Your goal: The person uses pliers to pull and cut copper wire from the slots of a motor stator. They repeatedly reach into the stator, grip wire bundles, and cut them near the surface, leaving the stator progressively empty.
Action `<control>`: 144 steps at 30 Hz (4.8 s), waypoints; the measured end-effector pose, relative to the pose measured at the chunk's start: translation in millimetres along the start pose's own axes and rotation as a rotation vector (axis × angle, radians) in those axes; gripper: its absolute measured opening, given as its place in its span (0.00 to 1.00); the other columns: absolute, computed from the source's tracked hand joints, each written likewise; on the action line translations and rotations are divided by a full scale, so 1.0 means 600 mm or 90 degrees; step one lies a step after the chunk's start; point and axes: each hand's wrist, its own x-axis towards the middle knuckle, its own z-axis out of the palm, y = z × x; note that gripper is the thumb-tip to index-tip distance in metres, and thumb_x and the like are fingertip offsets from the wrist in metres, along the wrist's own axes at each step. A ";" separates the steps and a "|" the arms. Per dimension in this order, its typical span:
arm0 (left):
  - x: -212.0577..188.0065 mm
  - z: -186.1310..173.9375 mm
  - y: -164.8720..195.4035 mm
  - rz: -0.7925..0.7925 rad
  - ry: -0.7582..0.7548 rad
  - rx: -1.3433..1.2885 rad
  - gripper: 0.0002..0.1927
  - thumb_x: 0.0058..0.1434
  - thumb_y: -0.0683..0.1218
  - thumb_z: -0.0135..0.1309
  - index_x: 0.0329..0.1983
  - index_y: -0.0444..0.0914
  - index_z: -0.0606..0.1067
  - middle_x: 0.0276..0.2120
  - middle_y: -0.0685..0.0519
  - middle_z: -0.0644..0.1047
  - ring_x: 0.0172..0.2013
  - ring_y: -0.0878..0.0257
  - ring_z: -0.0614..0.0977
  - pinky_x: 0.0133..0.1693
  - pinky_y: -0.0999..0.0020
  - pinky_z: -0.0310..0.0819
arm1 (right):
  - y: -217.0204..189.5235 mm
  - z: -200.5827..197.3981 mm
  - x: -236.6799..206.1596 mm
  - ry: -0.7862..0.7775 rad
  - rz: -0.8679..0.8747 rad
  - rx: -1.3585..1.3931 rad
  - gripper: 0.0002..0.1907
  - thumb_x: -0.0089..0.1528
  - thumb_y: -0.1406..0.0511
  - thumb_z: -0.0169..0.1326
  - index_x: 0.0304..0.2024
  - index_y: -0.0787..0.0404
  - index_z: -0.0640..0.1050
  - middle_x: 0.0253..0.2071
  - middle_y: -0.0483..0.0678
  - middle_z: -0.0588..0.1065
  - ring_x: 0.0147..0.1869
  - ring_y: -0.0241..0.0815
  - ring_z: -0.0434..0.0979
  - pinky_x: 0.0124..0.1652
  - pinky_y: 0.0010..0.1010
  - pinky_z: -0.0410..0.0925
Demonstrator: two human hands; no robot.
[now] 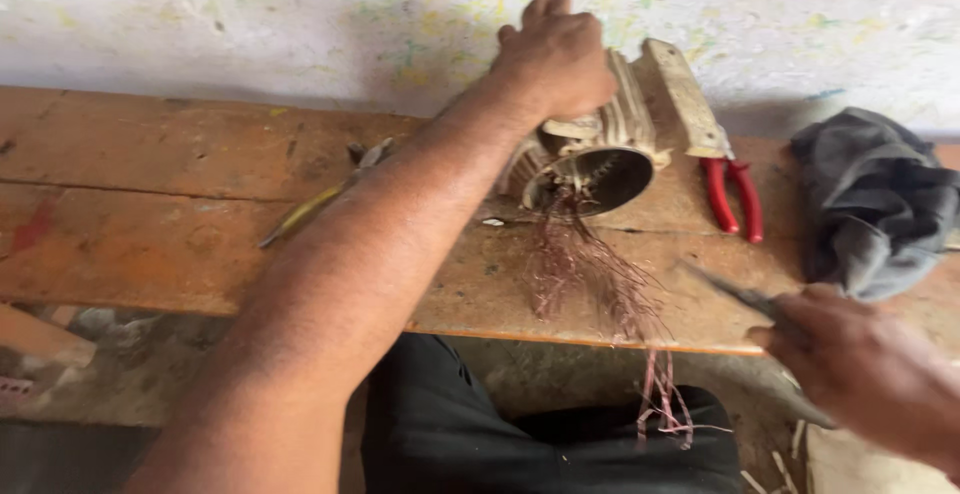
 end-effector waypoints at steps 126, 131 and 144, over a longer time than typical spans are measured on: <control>0.012 0.028 -0.015 0.095 0.104 -0.067 0.17 0.55 0.42 0.56 0.48 0.32 0.76 0.63 0.31 0.63 0.68 0.37 0.59 0.63 0.25 0.53 | -0.129 0.007 0.190 -0.086 0.063 -0.151 0.18 0.65 0.56 0.49 0.37 0.63 0.81 0.36 0.58 0.77 0.46 0.58 0.79 0.49 0.51 0.71; 0.010 0.029 -0.014 0.096 0.121 -0.061 0.15 0.56 0.43 0.55 0.46 0.33 0.77 0.62 0.32 0.64 0.68 0.38 0.58 0.62 0.27 0.56 | -0.134 0.008 0.191 -0.081 0.059 -0.142 0.19 0.65 0.55 0.48 0.36 0.63 0.81 0.36 0.57 0.77 0.47 0.58 0.78 0.49 0.51 0.71; 0.011 0.027 -0.015 0.079 0.100 -0.078 0.14 0.55 0.41 0.55 0.44 0.36 0.79 0.61 0.35 0.65 0.68 0.41 0.59 0.64 0.28 0.56 | -0.105 0.032 0.223 -0.244 0.253 0.119 0.25 0.70 0.49 0.46 0.48 0.63 0.81 0.31 0.58 0.80 0.32 0.50 0.83 0.42 0.47 0.74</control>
